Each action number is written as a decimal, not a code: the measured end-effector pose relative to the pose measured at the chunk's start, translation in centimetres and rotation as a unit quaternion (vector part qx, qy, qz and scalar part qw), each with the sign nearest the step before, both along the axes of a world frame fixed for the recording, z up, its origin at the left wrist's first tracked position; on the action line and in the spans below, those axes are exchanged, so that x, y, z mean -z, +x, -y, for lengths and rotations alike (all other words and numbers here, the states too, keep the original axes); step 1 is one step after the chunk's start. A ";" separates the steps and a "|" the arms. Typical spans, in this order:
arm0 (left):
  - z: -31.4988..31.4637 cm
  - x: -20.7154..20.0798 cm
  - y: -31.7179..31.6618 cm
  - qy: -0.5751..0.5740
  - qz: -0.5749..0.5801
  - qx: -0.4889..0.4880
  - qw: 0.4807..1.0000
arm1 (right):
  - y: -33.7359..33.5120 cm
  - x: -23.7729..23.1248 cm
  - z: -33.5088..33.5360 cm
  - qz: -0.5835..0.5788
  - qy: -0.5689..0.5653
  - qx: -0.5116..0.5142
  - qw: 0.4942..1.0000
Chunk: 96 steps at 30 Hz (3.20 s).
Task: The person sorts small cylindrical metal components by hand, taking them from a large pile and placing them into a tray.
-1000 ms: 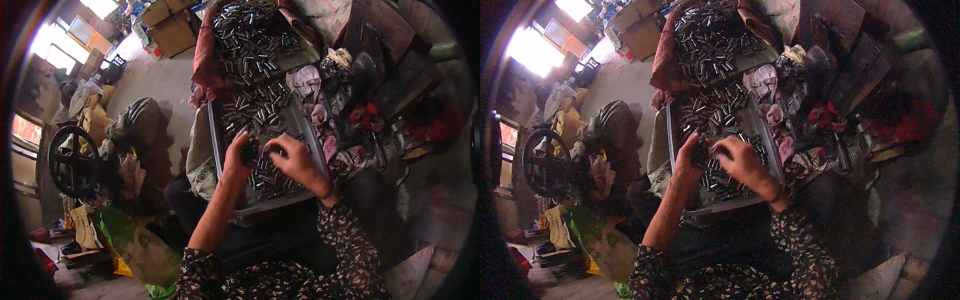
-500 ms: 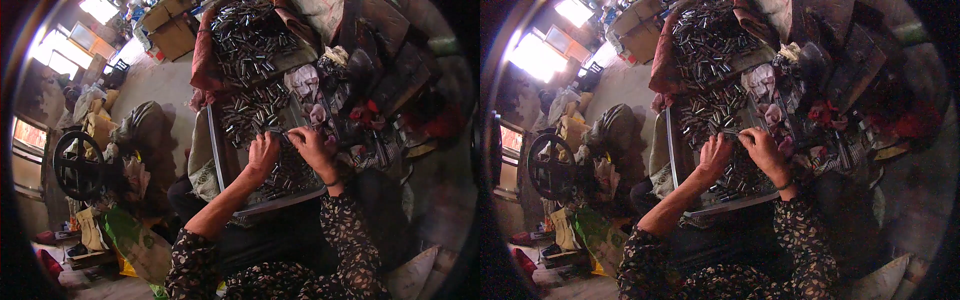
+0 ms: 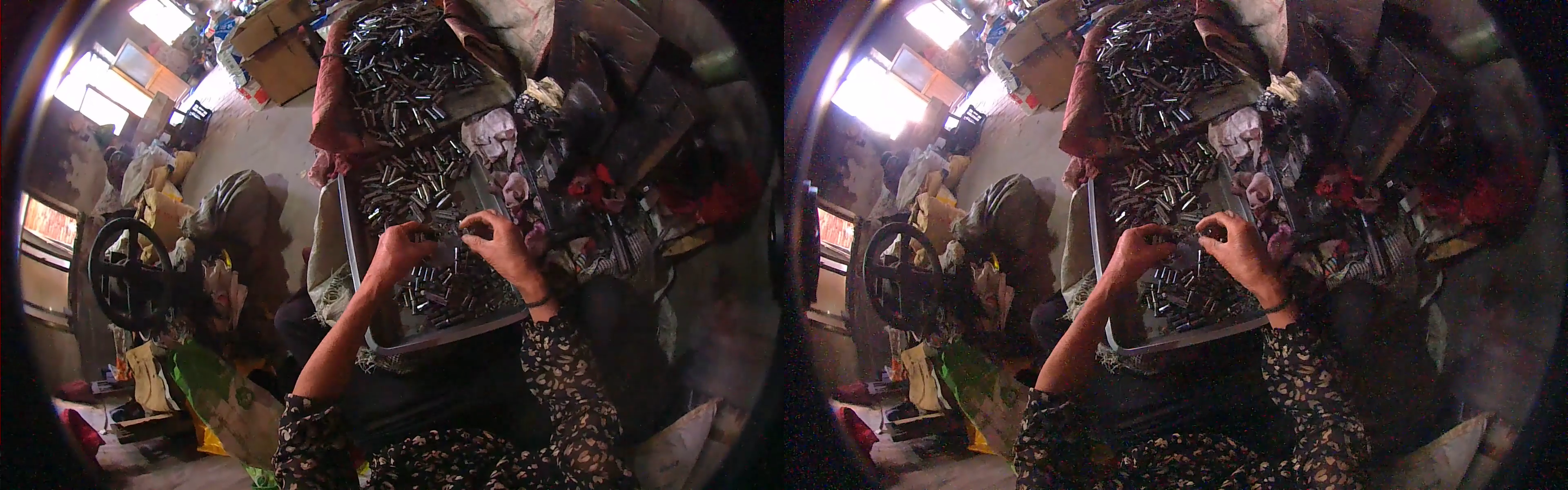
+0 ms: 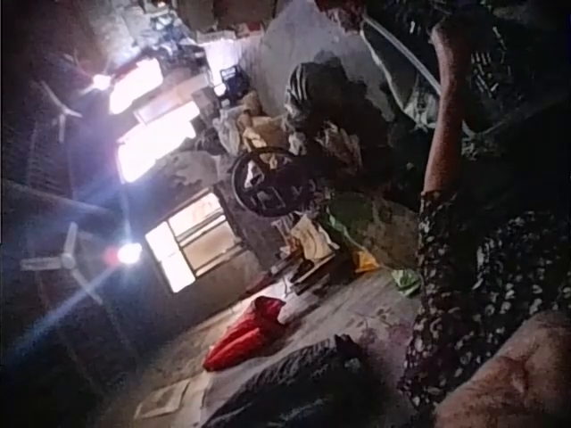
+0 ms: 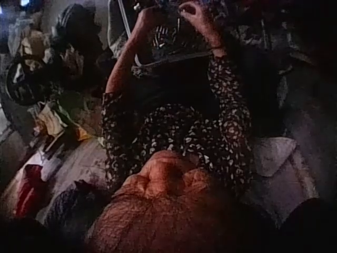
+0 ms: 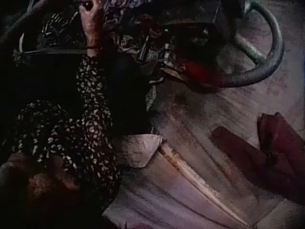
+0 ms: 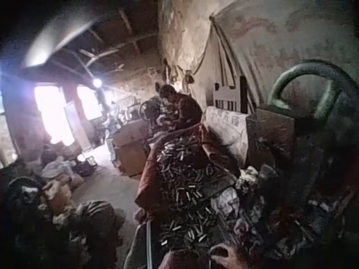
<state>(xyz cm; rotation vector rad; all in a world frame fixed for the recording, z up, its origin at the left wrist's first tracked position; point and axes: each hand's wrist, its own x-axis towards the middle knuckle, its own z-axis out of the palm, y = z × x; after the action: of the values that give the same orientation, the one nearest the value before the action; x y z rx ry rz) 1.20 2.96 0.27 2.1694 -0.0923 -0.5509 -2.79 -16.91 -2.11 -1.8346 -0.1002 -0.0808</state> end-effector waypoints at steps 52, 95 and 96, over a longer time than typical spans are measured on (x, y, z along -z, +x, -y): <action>-0.5 0.4 -2.0 -0.164 -0.067 -0.039 0.983 | -0.7 0.4 -2.5 -0.096 0.146 -0.010 0.985; -11.7 1.8 -1.6 -0.389 0.023 -0.350 0.852 | -2.9 0.1 -3.6 -0.073 0.081 -0.086 0.990; -12.0 2.5 -1.1 -0.387 0.012 -0.374 0.843 | -3.0 -0.3 -3.6 -0.073 0.062 -0.105 0.990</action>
<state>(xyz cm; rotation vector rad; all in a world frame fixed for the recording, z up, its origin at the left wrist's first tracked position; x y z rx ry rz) 0.12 14.92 -2.22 1.2556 0.4387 0.0033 -5.81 -13.29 -1.79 -1.6895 -0.1807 0.1911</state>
